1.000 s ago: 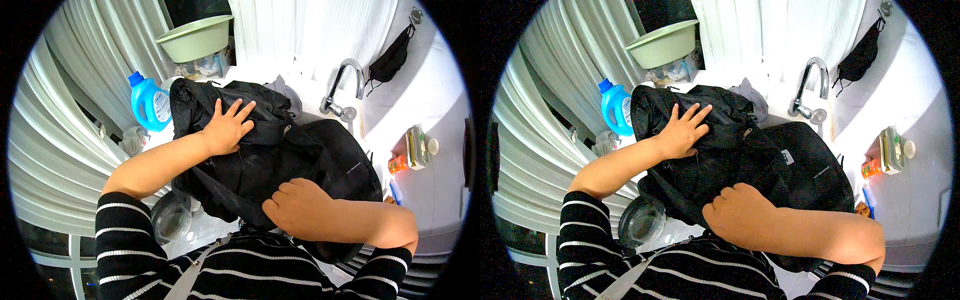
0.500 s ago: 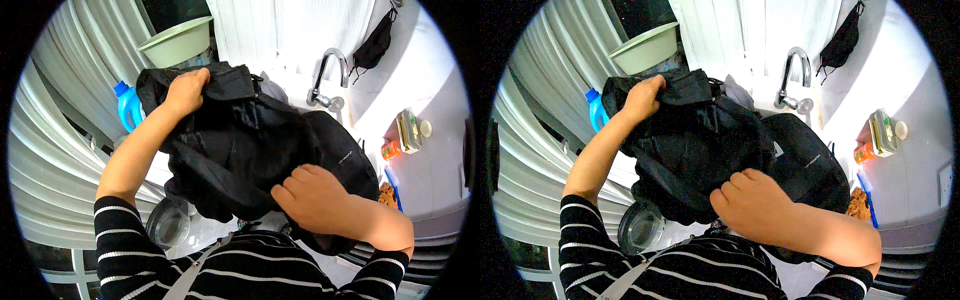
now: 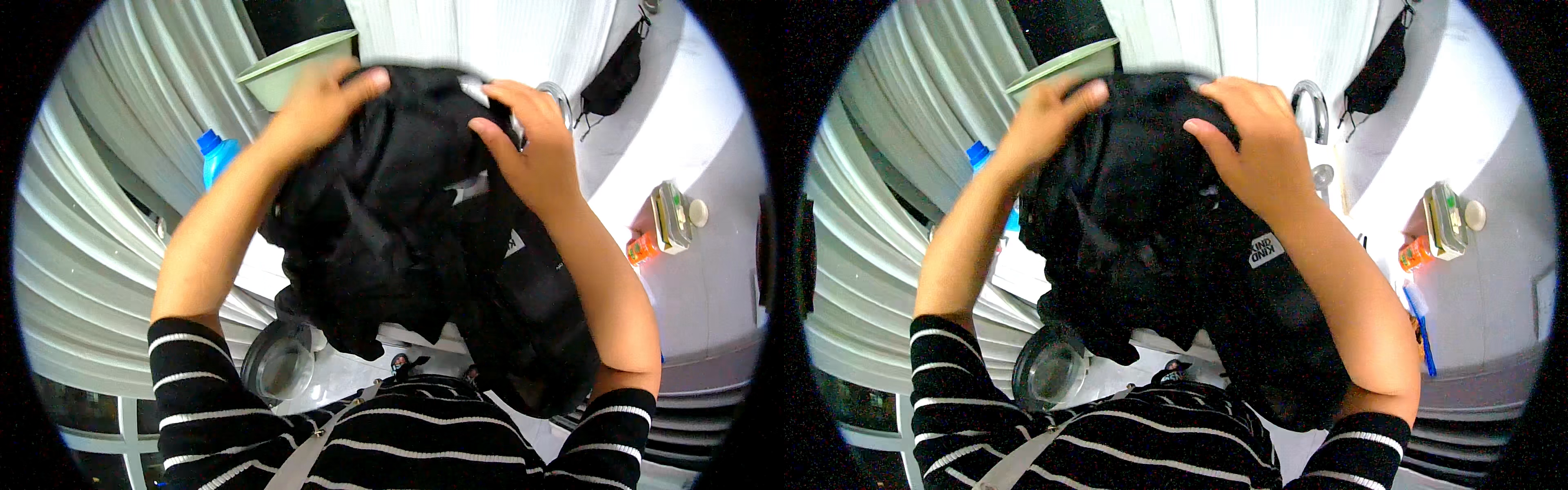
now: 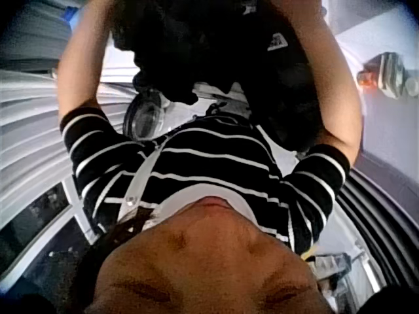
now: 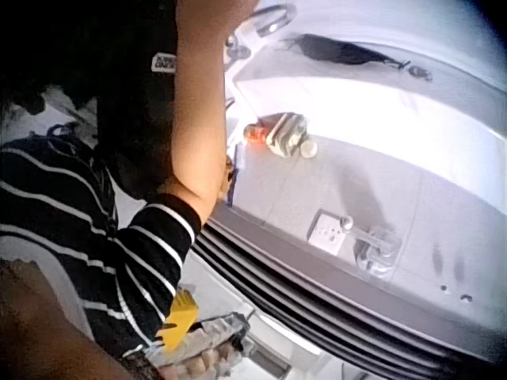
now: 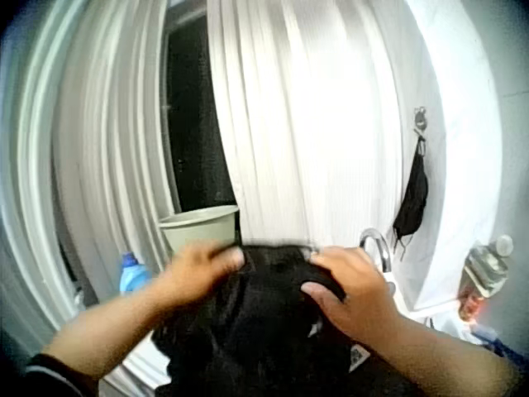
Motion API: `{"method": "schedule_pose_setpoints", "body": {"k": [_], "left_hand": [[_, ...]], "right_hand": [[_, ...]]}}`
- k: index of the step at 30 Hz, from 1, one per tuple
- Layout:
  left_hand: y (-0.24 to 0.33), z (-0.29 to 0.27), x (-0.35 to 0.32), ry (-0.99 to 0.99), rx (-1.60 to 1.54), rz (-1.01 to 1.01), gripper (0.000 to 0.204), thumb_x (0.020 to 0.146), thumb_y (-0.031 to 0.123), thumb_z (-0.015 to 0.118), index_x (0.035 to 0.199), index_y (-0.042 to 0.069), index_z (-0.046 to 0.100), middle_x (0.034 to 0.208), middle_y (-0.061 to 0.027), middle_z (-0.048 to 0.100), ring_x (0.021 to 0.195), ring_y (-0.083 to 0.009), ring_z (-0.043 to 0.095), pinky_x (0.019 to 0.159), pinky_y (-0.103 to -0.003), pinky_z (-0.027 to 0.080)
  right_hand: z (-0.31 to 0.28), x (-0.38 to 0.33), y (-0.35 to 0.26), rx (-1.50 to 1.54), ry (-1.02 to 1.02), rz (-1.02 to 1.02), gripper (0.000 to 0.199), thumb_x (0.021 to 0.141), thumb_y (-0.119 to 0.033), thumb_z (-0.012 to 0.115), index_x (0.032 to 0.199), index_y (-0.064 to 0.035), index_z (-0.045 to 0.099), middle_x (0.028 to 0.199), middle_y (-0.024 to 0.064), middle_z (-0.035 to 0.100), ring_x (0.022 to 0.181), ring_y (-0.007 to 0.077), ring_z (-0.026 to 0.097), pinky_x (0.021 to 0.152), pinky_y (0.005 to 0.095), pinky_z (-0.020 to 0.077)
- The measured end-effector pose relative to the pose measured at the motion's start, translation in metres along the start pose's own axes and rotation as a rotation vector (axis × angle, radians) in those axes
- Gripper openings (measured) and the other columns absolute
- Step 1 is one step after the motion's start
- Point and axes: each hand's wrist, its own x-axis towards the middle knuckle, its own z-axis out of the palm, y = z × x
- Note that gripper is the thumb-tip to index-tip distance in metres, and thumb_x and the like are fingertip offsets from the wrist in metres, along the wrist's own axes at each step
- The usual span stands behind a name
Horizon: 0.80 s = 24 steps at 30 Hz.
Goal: The person rinses a cloth in a basin and wipes various parts of a black backpack, including its straps and internal compartments.
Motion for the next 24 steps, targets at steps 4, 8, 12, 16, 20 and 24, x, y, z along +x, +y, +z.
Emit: {"method": "schedule_pose_setpoints", "body": {"k": [4, 8, 12, 16, 20, 24], "left_hand": [[0.002, -0.057, 0.072, 0.157, -0.55, 0.036, 0.047, 0.088, 0.035, 0.064, 0.117, -0.001, 0.058, 0.1, -0.0079, 0.065, 0.095, -0.0141, 0.06, 0.081, -0.028, 0.048], [0.084, -0.079, 0.09, 0.392, -0.556, -0.034, 0.051, 0.089, 0.031, 0.063, 0.12, -0.008, 0.052, 0.108, -0.0194, 0.061, 0.091, -0.0248, 0.062, 0.077, -0.036, 0.051], [0.086, -0.073, 0.111, 0.478, -0.542, 0.117, 0.05, 0.09, 0.029, 0.06, 0.12, -0.01, 0.051, 0.106, -0.0178, 0.062, 0.091, -0.0245, 0.061, 0.078, -0.035, 0.05], [0.092, -0.046, 0.108, 0.362, -0.66, 0.071, 0.026, 0.092, 0.022, 0.057, 0.092, -0.004, 0.061, 0.077, -0.0103, 0.063, 0.067, -0.0193, 0.06, 0.06, -0.032, 0.049], [0.09, -0.038, 0.083, 0.059, -0.733, -0.014, 0.025, 0.094, 0.022, 0.055, 0.098, -0.002, 0.061, 0.08, -0.0068, 0.062, 0.068, -0.0156, 0.058, 0.063, -0.03, 0.05], [0.095, -0.041, 0.053, -0.362, -0.884, 0.133, 0.027, 0.094, 0.023, 0.057, 0.112, 0.003, 0.055, 0.092, -0.0058, 0.062, 0.076, -0.0147, 0.059, 0.068, -0.03, 0.052]], "right_hand": [[0.004, 0.004, -0.008, 0.013, -0.034, 0.016, 0.083, 0.071, -0.05, 0.074, 0.13, 0.0003, 0.044, 0.132, 0.0312, 0.041, 0.118, 0.0449, 0.043, 0.1, 0.0465, 0.0353], [0.013, 0.012, -0.015, 0.152, -0.144, 0.222, 0.109, 0.063, -0.054, 0.079, 0.139, 0.0043, 0.027, 0.138, 0.036, 0.03, 0.131, 0.046, 0.029, 0.108, 0.0465, 0.0274], [0.031, 0.021, -0.047, 0.473, -0.177, 0.359, 0.126, 0.058, -0.052, 0.083, 0.141, 0.0097, 0.012, 0.143, 0.0353, 0.022, 0.135, 0.0445, 0.023, 0.111, 0.045, 0.0234], [0.043, 0.015, -0.075, 0.436, -0.126, 0.378, 0.121, 0.065, -0.032, 0.085, 0.142, 0.0095, 0.002, 0.141, 0.0248, 0.032, 0.133, 0.0303, 0.031, 0.11, 0.0366, 0.0239], [0.055, -0.013, -0.043, 0.673, -0.197, 0.771, 0.095, 0.071, -0.005, 0.066, 0.146, -0.0026, 0.007, 0.102, 0.02, 0.064, 0.077, 0.0242, 0.065, 0.071, 0.0332, 0.0521], [0.039, -0.04, 0.012, 0.4, -0.011, 0.722, 0.095, 0.069, 0.003, 0.068, 0.146, -0.0027, 0.013, 0.143, 0.0224, 0.031, 0.118, 0.0302, 0.048, 0.096, 0.0368, 0.0423]]}}
